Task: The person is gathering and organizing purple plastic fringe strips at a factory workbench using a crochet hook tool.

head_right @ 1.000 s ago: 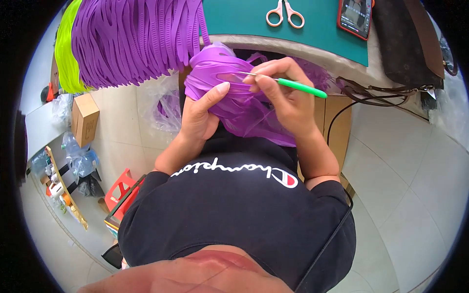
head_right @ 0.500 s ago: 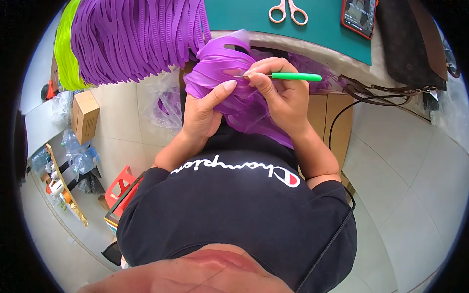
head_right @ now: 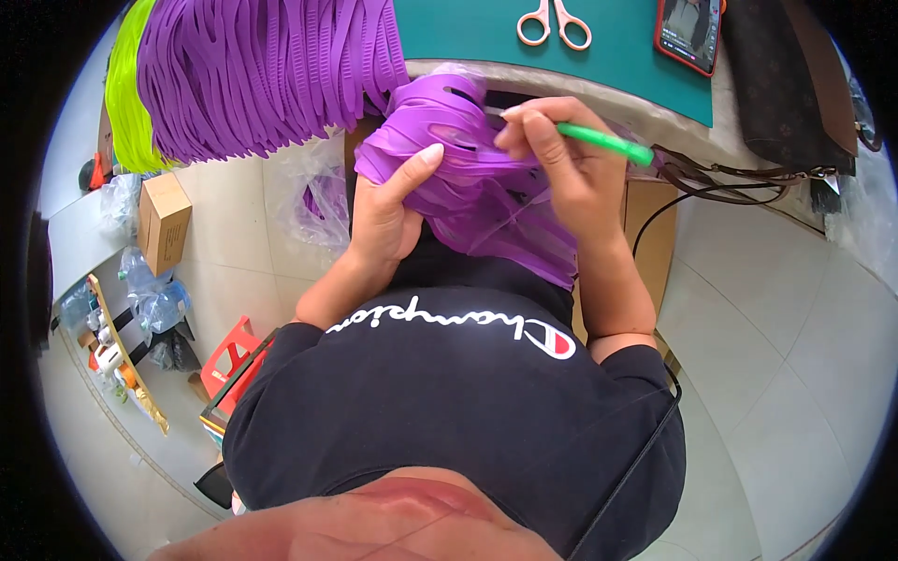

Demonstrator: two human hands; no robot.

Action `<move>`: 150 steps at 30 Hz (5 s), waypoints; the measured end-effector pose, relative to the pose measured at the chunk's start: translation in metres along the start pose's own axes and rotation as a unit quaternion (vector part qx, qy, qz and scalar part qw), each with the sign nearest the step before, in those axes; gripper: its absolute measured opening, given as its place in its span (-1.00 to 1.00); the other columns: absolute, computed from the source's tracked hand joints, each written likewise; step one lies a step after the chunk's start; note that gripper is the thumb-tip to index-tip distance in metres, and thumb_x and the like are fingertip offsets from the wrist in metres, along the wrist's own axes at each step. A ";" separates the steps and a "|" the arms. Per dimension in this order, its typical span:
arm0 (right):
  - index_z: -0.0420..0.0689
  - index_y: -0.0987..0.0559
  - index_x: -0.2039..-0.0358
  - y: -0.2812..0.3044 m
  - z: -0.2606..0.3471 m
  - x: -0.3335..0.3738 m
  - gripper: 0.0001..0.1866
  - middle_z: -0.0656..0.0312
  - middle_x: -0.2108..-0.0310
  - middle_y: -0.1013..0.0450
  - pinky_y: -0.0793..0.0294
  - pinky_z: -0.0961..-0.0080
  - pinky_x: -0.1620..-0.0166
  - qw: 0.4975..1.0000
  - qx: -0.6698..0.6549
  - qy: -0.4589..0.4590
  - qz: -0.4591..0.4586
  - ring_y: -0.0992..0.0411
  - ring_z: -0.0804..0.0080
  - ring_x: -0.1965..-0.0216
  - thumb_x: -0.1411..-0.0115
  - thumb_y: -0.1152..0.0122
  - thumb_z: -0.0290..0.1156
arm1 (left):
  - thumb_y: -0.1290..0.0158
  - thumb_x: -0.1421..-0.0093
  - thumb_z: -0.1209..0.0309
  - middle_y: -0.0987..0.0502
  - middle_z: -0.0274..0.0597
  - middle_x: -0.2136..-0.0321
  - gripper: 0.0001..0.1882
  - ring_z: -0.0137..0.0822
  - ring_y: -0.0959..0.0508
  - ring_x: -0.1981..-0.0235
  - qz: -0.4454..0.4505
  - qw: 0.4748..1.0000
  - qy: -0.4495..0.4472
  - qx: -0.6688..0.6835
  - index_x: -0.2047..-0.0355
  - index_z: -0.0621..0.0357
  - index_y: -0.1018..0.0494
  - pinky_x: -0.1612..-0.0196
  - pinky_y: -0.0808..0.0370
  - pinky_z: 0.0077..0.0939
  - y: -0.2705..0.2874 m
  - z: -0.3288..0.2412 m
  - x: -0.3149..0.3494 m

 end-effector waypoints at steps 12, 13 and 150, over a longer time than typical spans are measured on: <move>-0.28 -0.54 0.38 -0.036 0.022 0.009 -0.80 0.08 0.42 -0.47 -0.38 0.51 0.37 0.938 0.257 0.232 0.029 -0.41 0.35 0.44 -0.24 -0.14 -0.38 | -0.11 -0.17 0.53 -0.53 -0.21 0.23 -0.71 -0.43 -0.54 0.22 -0.004 1.000 0.004 -0.007 0.09 0.30 -0.41 0.10 -0.48 -0.52 0.006 0.007 -0.003; -0.28 -0.55 0.37 -0.038 0.020 0.009 -0.82 0.08 0.42 -0.46 -0.38 0.51 0.38 0.932 0.265 0.243 0.037 -0.41 0.35 0.44 -0.23 -0.15 -0.39 | -0.11 -0.17 0.53 -0.53 -0.21 0.23 -0.71 -0.43 -0.54 0.22 -0.005 1.000 0.004 -0.007 0.09 0.30 -0.41 0.10 -0.48 -0.52 0.006 0.008 -0.003; -0.27 -0.54 0.35 -0.029 0.033 0.026 -0.76 0.12 0.41 -0.43 -0.39 0.61 0.35 0.914 0.344 0.214 -0.036 -0.41 0.44 0.41 -0.26 -0.14 -0.31 | -0.02 -0.27 0.42 -0.56 -0.14 0.26 -0.80 -0.37 -0.57 0.25 -0.018 0.995 0.019 0.098 0.16 0.28 -0.44 0.12 -0.51 -0.45 -0.005 0.014 0.001</move>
Point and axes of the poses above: each hand's wrist, its own x-axis away from the middle knuckle, its own y-axis out of the back of the hand, z = x × y, the point moved 8 cm from there along -x, towards the middle knuckle
